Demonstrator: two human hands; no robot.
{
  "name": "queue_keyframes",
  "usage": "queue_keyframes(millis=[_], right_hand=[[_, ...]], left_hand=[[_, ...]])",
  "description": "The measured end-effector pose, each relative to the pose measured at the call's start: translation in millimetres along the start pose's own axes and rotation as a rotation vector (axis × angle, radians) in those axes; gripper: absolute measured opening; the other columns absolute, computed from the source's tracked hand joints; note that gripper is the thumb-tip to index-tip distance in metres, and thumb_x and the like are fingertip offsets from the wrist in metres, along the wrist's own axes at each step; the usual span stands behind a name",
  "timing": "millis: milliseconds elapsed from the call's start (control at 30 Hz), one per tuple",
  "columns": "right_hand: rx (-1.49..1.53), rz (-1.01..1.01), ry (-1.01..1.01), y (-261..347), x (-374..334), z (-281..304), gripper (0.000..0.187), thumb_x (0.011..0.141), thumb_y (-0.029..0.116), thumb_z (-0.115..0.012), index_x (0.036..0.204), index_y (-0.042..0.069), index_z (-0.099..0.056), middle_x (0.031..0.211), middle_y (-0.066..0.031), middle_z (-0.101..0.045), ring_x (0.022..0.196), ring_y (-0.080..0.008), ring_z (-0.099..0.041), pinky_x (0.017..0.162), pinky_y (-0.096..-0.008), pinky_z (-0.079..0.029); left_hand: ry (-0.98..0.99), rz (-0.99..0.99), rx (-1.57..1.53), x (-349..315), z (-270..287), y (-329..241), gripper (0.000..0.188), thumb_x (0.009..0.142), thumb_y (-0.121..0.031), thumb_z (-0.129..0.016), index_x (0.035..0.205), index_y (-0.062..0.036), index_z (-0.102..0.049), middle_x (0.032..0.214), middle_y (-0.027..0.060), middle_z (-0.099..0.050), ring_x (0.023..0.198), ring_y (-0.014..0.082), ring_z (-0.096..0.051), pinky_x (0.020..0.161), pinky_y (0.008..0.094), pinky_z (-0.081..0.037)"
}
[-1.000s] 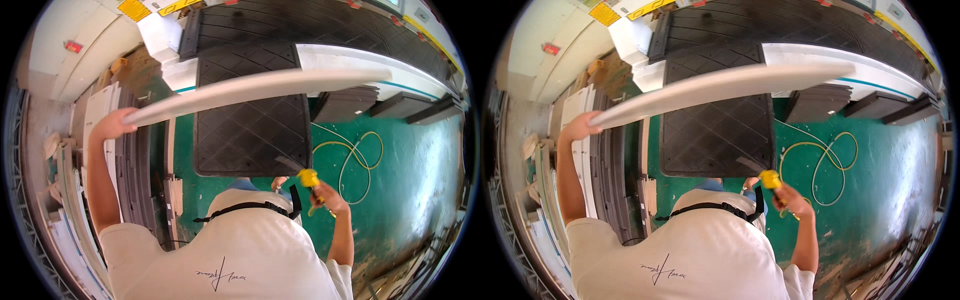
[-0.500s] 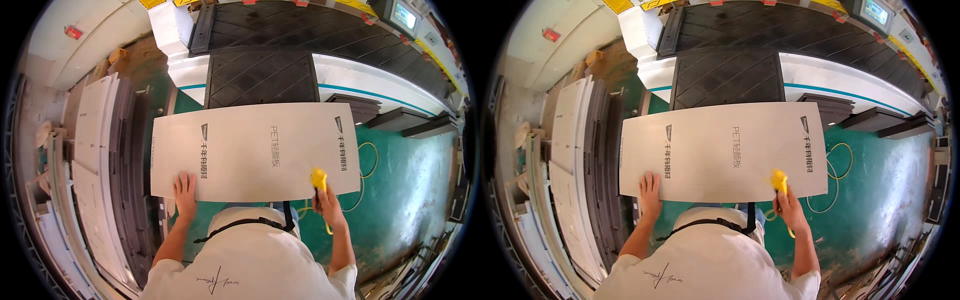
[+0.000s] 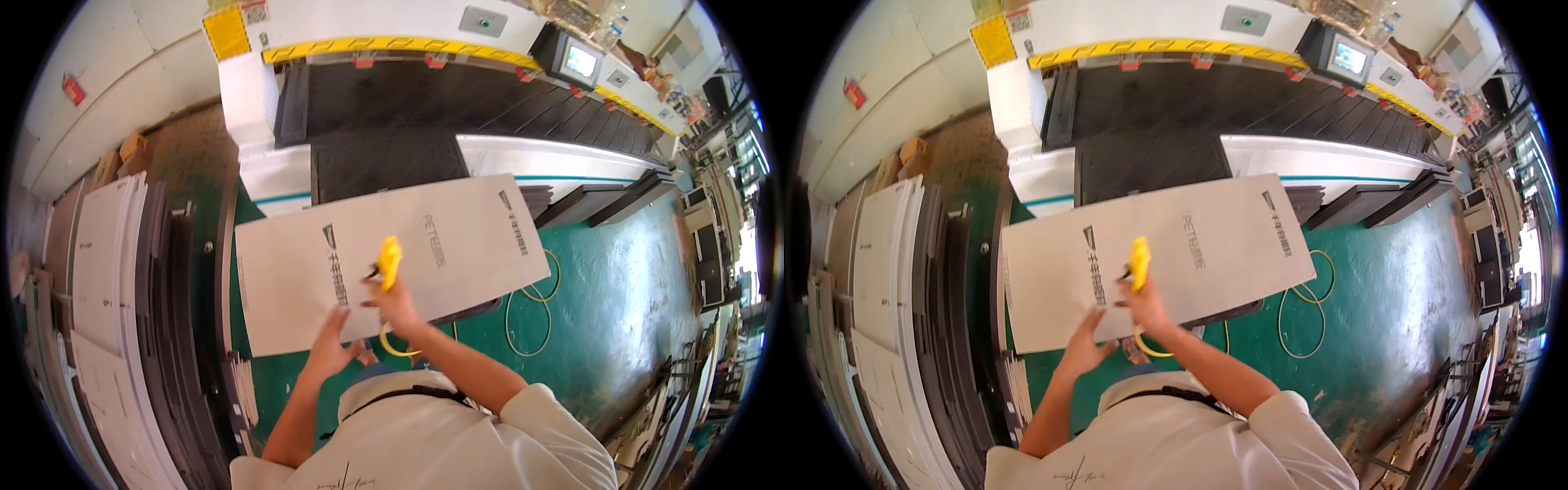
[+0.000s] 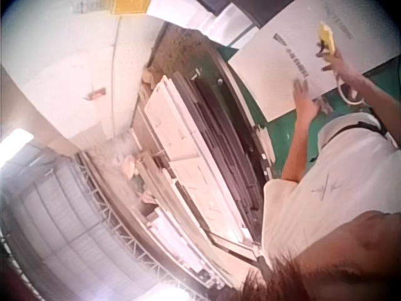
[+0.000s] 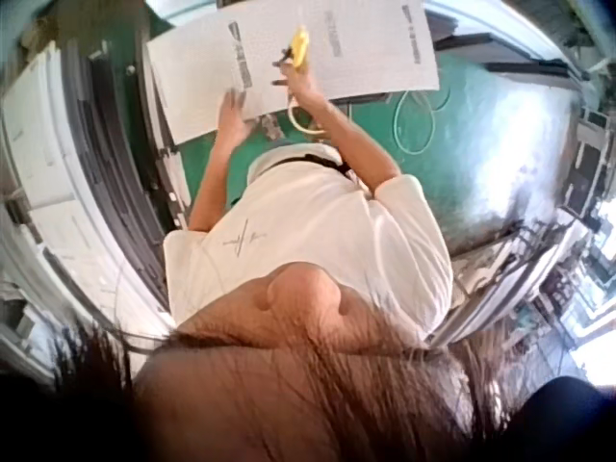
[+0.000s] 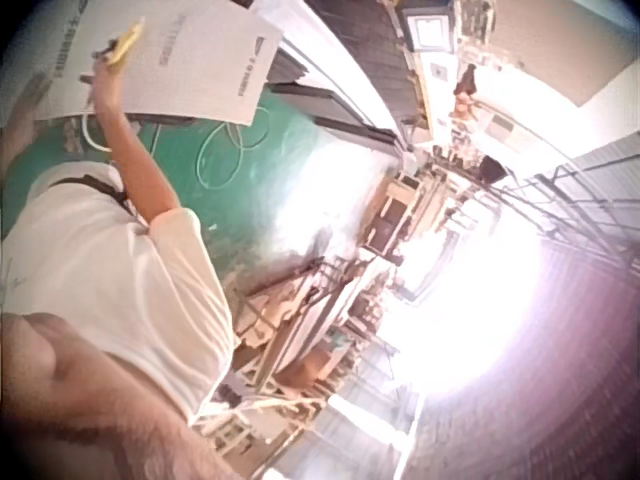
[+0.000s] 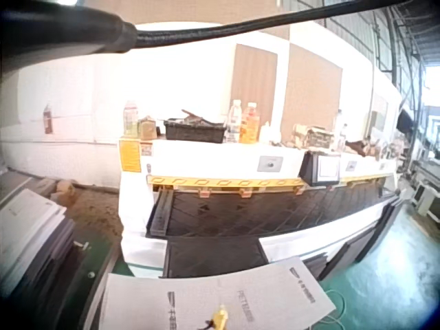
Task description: The person peels protective film off large rectangular panels in a workshop. They use a yellow tool to lift the film edges and pull the film off by hand, repeating the process for multiple panels.
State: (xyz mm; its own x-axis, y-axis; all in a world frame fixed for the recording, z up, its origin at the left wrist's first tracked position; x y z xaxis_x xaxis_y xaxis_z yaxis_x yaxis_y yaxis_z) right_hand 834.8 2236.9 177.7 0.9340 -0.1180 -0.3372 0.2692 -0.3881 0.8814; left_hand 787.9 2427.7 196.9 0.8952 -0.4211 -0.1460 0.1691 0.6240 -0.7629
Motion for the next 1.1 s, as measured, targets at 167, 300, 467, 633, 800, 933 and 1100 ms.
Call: queue_keyframes(millis=[167,300,467,633,800,933,1100], right_hand=[[-0.694,0.486,0.609,73.0,-31.5,-56.7,0.068,0.098,0.023,-0.068,0.156,0.007,-0.037,0.148,-0.0192,-0.051,0.105,-0.025,-0.068,0.097,-0.0375,-0.053],[-0.929,0.08,0.414,143.1,25.3,52.9,0.053,0.098,0.016,-0.069,0.148,0.007,-0.052,0.128,-0.0129,-0.069,0.103,-0.0173,-0.069,0.091,-0.0344,-0.056],[-0.971,0.266,-0.004,300.3,146.6,205.7,0.033,0.098,0.016,-0.068,0.127,0.0,-0.068,0.101,-0.0096,-0.076,0.079,-0.0144,-0.071,0.073,-0.0317,-0.056],[-1.017,0.814,-0.203,490.7,244.9,247.6,0.029,0.096,0.023,-0.068,0.116,0.003,-0.072,0.09,-0.0114,-0.075,0.072,-0.0197,-0.071,0.069,-0.0339,-0.056],[-1.607,1.15,-0.46,609.4,329.2,232.3,0.022,0.089,0.021,-0.071,0.108,0.009,-0.074,0.109,-0.0104,-0.072,0.112,-0.0308,-0.064,0.095,-0.0433,-0.052],[-1.791,1.022,-0.525,661.2,405.9,238.3,0.037,0.086,0.026,-0.075,0.122,0.015,-0.071,0.133,-0.0067,-0.062,0.134,-0.0276,-0.05,0.111,-0.0483,-0.041],[-1.949,0.833,-0.583,671.7,471.2,238.0,0.066,0.084,0.032,-0.081,0.144,0.02,-0.057,0.157,-0.01,-0.041,0.152,-0.0293,-0.027,0.122,-0.0573,-0.027]], left_hand=[[-0.192,0.238,-1.079,-5.2,4.5,5.1,0.026,0.095,-0.008,-0.065,0.119,0.0,-0.058,0.105,0.0121,-0.069,0.1,0.0252,-0.07,0.091,0.039,-0.056],[-0.474,0.273,-1.416,-25.3,28.2,22.8,0.007,0.094,-0.005,-0.064,0.096,-0.0034,-0.058,0.076,0.0055,-0.057,0.078,0.0192,-0.063,0.077,0.0373,-0.055],[-0.588,0.512,-0.931,-59.9,45.1,63.3,0.012,0.093,-0.011,-0.067,0.096,-0.0011,-0.059,0.066,0.0031,-0.051,0.054,0.0155,-0.053,0.05,0.0305,-0.046],[-0.473,0.702,-0.331,-78.2,-1.6,112.5,0.023,0.094,-0.026,-0.066,0.099,-0.0037,-0.064,0.077,0.0093,-0.06,0.064,0.0194,-0.06,0.054,0.0359,-0.044],[-0.284,0.777,0.27,-74.2,-51.1,117.5,0.043,0.098,-0.049,-0.061,0.112,-0.0088,-0.07,0.1,0.0204,-0.073,0.092,0.0305,-0.071,0.081,0.0512,-0.054],[-0.314,1.008,-0.136,-61.9,-74.6,122.4,0.051,0.096,-0.052,-0.064,0.12,-0.0073,-0.066,0.108,0.0172,-0.072,0.095,0.028,-0.071,0.075,0.0455,-0.053],[-0.403,1.27,-0.592,-78.7,-97.5,129.8,0.063,0.094,-0.057,-0.067,0.13,-0.0055,-0.062,0.117,0.0132,-0.072,0.099,0.0249,-0.071,0.068,0.0385,-0.053]])
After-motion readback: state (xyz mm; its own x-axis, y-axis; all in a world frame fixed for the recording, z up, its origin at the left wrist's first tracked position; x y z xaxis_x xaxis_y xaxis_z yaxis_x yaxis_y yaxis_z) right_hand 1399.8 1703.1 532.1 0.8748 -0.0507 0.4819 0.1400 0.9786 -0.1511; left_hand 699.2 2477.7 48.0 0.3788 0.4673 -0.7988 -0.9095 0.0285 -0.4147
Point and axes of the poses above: each hand's wrist, its own x-axis towards the middle knuckle, its own z-axis out of the back of the hand, y = z × x, the point moved 3 cm from there along x, towards the middle knuckle
